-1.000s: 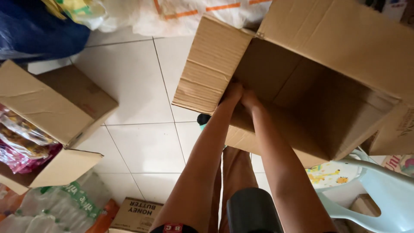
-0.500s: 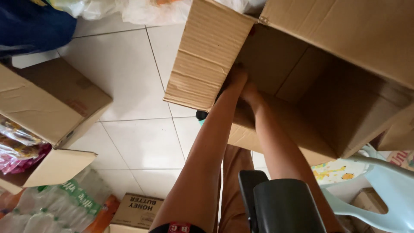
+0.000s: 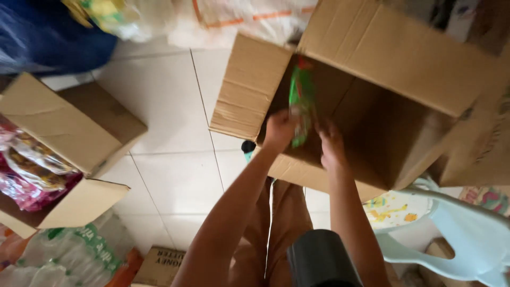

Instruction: The recorder is taking packets of candy from cardboard boxes and organizing them on the grocery store shelves.

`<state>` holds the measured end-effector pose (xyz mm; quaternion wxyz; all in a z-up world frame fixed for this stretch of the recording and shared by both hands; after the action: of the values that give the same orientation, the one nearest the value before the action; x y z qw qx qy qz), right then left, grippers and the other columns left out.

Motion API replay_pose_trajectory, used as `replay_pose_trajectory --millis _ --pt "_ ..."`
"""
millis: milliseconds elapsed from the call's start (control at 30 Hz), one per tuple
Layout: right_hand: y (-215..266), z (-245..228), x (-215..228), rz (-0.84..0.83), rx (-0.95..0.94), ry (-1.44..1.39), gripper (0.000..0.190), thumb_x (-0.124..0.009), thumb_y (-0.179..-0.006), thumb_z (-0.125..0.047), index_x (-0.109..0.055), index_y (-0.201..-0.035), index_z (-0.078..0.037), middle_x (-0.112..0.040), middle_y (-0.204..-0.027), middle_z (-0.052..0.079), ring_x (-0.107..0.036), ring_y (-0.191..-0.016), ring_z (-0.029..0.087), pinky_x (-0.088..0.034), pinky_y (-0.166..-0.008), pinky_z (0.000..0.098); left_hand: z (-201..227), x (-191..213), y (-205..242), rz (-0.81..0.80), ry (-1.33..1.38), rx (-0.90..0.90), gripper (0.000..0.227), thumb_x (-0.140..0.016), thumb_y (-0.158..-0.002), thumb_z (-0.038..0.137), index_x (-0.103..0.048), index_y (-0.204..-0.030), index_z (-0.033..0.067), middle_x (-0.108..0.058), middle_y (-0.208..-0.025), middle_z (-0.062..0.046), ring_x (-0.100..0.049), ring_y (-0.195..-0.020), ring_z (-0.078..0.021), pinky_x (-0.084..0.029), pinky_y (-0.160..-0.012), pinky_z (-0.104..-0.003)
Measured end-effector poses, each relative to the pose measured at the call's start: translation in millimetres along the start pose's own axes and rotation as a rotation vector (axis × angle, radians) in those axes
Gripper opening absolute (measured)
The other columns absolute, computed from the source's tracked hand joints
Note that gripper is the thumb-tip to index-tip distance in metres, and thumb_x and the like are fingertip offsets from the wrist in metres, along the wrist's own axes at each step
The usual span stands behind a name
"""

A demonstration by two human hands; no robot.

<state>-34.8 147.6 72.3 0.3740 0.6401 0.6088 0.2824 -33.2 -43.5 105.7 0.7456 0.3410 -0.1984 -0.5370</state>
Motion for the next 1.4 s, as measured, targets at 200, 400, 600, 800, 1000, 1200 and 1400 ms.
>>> replay_pose_trajectory --millis 200,400,600,800,1000,1200,1400 --pt "122 -56 13 -0.331 -0.002 -0.303 0.046 -0.069 -0.097 -0.018 -0.054 -0.139 -0.009 -0.065 -0.122 0.004 -0.063 -0.109 0.018 -0.053 -0.095 0.0380 148 -1 149 -0.256 0.294 -0.047 0.024 -0.061 -0.096 0.012 -0.073 -0.112 -0.0012 -0.075 -0.097 -0.005 -0.067 -0.083 -0.0101 -0.055 -0.072 -0.027" --pt "250 -154 5 -0.285 0.257 -0.355 0.051 -0.077 -0.090 -0.010 -0.053 -0.135 -0.012 -0.062 -0.120 0.001 -0.060 -0.108 0.016 -0.051 -0.095 0.0365 207 -2 246 -0.311 0.428 -0.154 0.022 -0.065 -0.099 0.006 -0.069 -0.117 -0.0056 -0.074 -0.105 -0.008 -0.068 -0.093 -0.0132 -0.056 -0.083 -0.031" --pt "368 -249 -23 -0.151 0.476 -0.205 0.051 -0.077 -0.085 -0.009 -0.052 -0.129 -0.007 -0.065 -0.118 0.007 -0.065 -0.107 0.021 -0.055 -0.095 0.0407 361 -3 376 -0.334 0.162 -0.344 0.063 -0.071 -0.083 -0.012 -0.044 -0.138 0.0009 -0.066 -0.123 -0.007 -0.066 -0.109 -0.0130 -0.058 -0.091 -0.031" --pt "476 -329 -42 -0.116 0.585 -0.073 0.051 -0.071 -0.087 -0.008 -0.051 -0.133 -0.001 -0.065 -0.125 0.012 -0.067 -0.109 0.026 -0.057 -0.094 0.0456 432 -1 467 -0.311 0.078 -0.494 0.078 -0.066 -0.083 -0.014 -0.037 -0.152 0.0070 -0.066 -0.129 -0.006 -0.063 -0.116 -0.0118 -0.055 -0.094 -0.029" --pt "535 -366 -49 -0.239 0.718 -0.101 0.054 -0.067 -0.090 -0.013 -0.049 -0.139 -0.001 -0.062 -0.133 0.015 -0.067 -0.116 0.026 -0.057 -0.094 0.0478 485 14 543 -0.266 0.093 -0.611 0.092 -0.068 -0.084 -0.014 -0.021 -0.161 0.0079 -0.068 -0.129 -0.011 -0.066 -0.112 -0.0140 -0.055 -0.091 -0.028" --pt "608 -428 -84 -0.224 0.851 -0.135 0.053 -0.069 -0.088 -0.012 -0.053 -0.136 0.001 -0.067 -0.129 0.018 -0.068 -0.114 0.029 -0.058 -0.092 0.0490 535 32 589 -0.145 0.161 -0.805 0.101 -0.073 -0.081 -0.010 -0.011 -0.160 0.0043 -0.067 -0.131 -0.013 -0.073 -0.110 -0.0199 -0.061 -0.090 -0.031" --pt "662 -507 -105 -0.236 1.116 -0.180 0.050 -0.069 -0.093 -0.009 -0.053 -0.139 0.003 -0.065 -0.133 0.014 -0.064 -0.117 0.024 -0.054 -0.095 0.0421 597 30 642 0.013 -0.079 -1.092 0.105 -0.088 -0.072 0.000 -0.022 -0.154 -0.0022 -0.059 -0.133 -0.019 -0.067 -0.115 -0.0279 -0.059 -0.093 -0.035"
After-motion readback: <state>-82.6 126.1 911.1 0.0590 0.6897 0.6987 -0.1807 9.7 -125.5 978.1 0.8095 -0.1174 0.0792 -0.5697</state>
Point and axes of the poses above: each hand's wrist, its own y-axis away from the middle knuckle, its own x-axis out of the back of the hand, z = x × y, the point moved 5 cm from there along -y, towards the middle knuckle
